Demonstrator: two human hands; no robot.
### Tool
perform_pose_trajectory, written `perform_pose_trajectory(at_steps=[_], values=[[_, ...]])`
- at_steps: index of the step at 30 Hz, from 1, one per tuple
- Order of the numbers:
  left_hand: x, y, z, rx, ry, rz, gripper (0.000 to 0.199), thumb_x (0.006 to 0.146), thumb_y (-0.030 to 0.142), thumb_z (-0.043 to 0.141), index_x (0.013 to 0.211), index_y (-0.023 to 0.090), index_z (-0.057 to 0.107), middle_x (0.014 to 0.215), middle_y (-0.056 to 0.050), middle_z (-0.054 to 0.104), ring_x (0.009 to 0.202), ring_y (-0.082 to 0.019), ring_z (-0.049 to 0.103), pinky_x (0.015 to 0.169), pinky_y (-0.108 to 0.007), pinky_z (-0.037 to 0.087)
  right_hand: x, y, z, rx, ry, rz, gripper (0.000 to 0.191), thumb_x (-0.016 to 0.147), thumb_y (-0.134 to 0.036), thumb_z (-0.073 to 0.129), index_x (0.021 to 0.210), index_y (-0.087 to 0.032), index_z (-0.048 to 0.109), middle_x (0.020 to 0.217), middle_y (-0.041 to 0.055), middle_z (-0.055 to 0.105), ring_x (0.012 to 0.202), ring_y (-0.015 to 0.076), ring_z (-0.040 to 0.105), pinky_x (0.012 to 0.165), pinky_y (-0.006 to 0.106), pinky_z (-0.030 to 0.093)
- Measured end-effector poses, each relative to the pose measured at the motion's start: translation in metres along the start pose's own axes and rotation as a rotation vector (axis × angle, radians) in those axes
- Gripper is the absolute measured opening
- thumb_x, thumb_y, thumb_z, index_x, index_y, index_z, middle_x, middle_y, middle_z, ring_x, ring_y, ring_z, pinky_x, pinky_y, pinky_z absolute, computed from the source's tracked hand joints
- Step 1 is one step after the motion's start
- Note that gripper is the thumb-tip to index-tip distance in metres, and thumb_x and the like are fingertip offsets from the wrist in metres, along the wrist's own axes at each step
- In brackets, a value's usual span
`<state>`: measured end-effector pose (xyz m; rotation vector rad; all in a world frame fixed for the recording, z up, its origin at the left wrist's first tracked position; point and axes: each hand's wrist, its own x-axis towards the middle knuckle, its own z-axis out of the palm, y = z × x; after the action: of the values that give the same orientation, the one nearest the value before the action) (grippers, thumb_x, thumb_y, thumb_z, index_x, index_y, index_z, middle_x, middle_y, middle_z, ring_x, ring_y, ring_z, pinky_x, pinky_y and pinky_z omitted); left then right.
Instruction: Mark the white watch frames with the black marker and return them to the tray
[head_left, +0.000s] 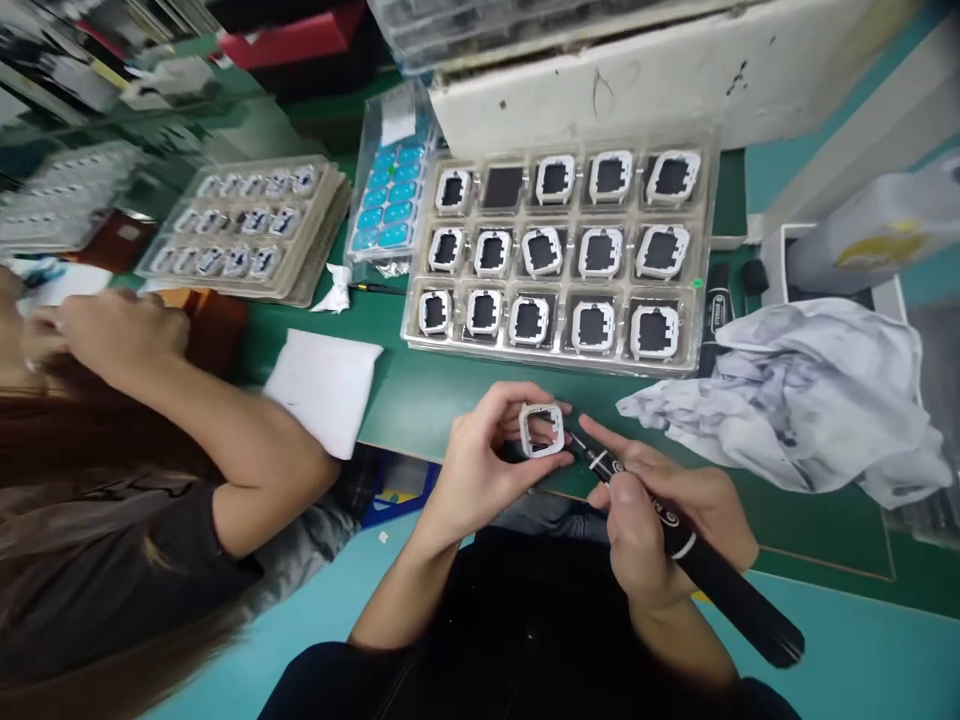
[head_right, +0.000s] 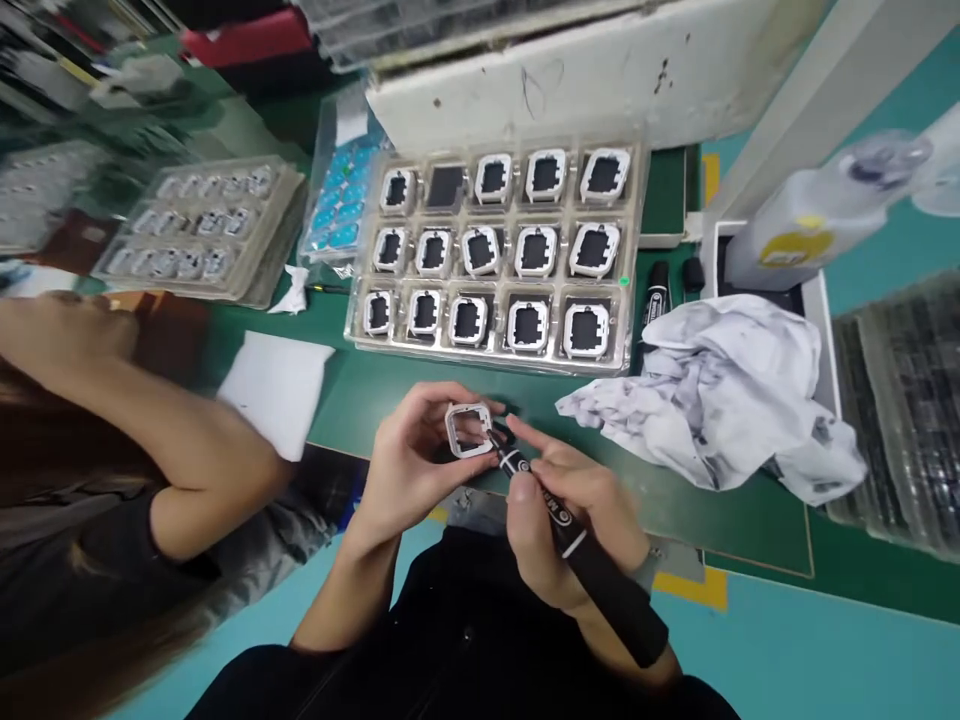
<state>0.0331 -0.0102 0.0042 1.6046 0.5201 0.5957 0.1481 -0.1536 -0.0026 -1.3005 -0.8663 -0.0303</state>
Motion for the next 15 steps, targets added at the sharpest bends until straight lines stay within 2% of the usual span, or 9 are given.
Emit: perform_pose_trajectory(at_steps=[3, 6, 9, 11, 13, 15], values=[[0.002, 0.003, 0.001, -0.002, -0.012, -0.038, 0.052, 0.091, 0.028, 0.107, 0.125, 0.026, 0.068, 0.116, -0.007, 0.091, 0.097, -0.023, 0.093, 0.089, -0.029, 0.080, 0.005, -0.003, 0.004, 0.079, 0.001, 0.009, 0.022, 0.098, -0.001, 0.074, 0.093, -0.022, 0.070, 0.071, -0.0069, 0.065, 0.056, 0.0163, 0.066, 0.097, 0.063, 0.085], [0.004, 0.005, -0.003, -0.032, -0.037, -0.094, 0.056, 0.087, 0.022, 0.108, 0.130, 0.027, 0.072, 0.108, -0.004, 0.088, 0.095, -0.021, 0.092, 0.090, -0.028, 0.080, 0.005, -0.002, -0.002, 0.054, -0.038, 0.074, 0.021, 0.101, -0.005, 0.077, 0.090, -0.023, 0.075, 0.070, -0.0070, 0.066, 0.056, 0.0159, 0.066, 0.102, 0.065, 0.083], [0.007, 0.007, -0.010, -0.067, -0.102, -0.158, 0.060, 0.086, 0.010, 0.102, 0.137, 0.027, 0.077, 0.114, -0.006, 0.088, 0.100, -0.022, 0.092, 0.095, -0.030, 0.080, 0.004, -0.002, -0.011, 0.000, -0.107, 0.148, 0.022, 0.100, -0.006, 0.079, 0.086, -0.023, 0.077, 0.068, -0.0050, 0.066, 0.062, 0.0210, 0.076, 0.099, 0.061, 0.084], [0.007, 0.007, -0.013, -0.064, -0.146, -0.184, 0.060, 0.089, 0.008, 0.099, 0.142, 0.026, 0.078, 0.119, -0.008, 0.088, 0.103, -0.024, 0.092, 0.096, -0.033, 0.081, 0.005, -0.003, -0.012, -0.029, -0.168, 0.157, 0.026, 0.100, -0.003, 0.077, 0.083, -0.023, 0.075, 0.068, -0.0032, 0.067, 0.067, 0.0243, 0.081, 0.099, 0.057, 0.084], [0.007, 0.008, -0.015, -0.049, -0.155, -0.166, 0.058, 0.091, 0.007, 0.096, 0.144, 0.025, 0.079, 0.123, -0.010, 0.088, 0.105, -0.025, 0.092, 0.097, -0.034, 0.082, 0.006, -0.005, -0.009, -0.021, -0.117, 0.122, 0.028, 0.098, -0.001, 0.074, 0.083, -0.024, 0.071, 0.070, -0.0029, 0.068, 0.065, 0.0241, 0.080, 0.096, 0.055, 0.085], [0.007, 0.010, -0.013, -0.020, -0.137, -0.112, 0.055, 0.093, 0.006, 0.094, 0.142, 0.025, 0.078, 0.121, -0.009, 0.088, 0.107, -0.024, 0.092, 0.099, -0.032, 0.081, 0.007, -0.006, -0.002, 0.003, -0.025, 0.086, 0.027, 0.096, 0.001, 0.073, 0.086, -0.023, 0.068, 0.073, -0.0041, 0.069, 0.058, 0.0204, 0.074, 0.095, 0.057, 0.085]])
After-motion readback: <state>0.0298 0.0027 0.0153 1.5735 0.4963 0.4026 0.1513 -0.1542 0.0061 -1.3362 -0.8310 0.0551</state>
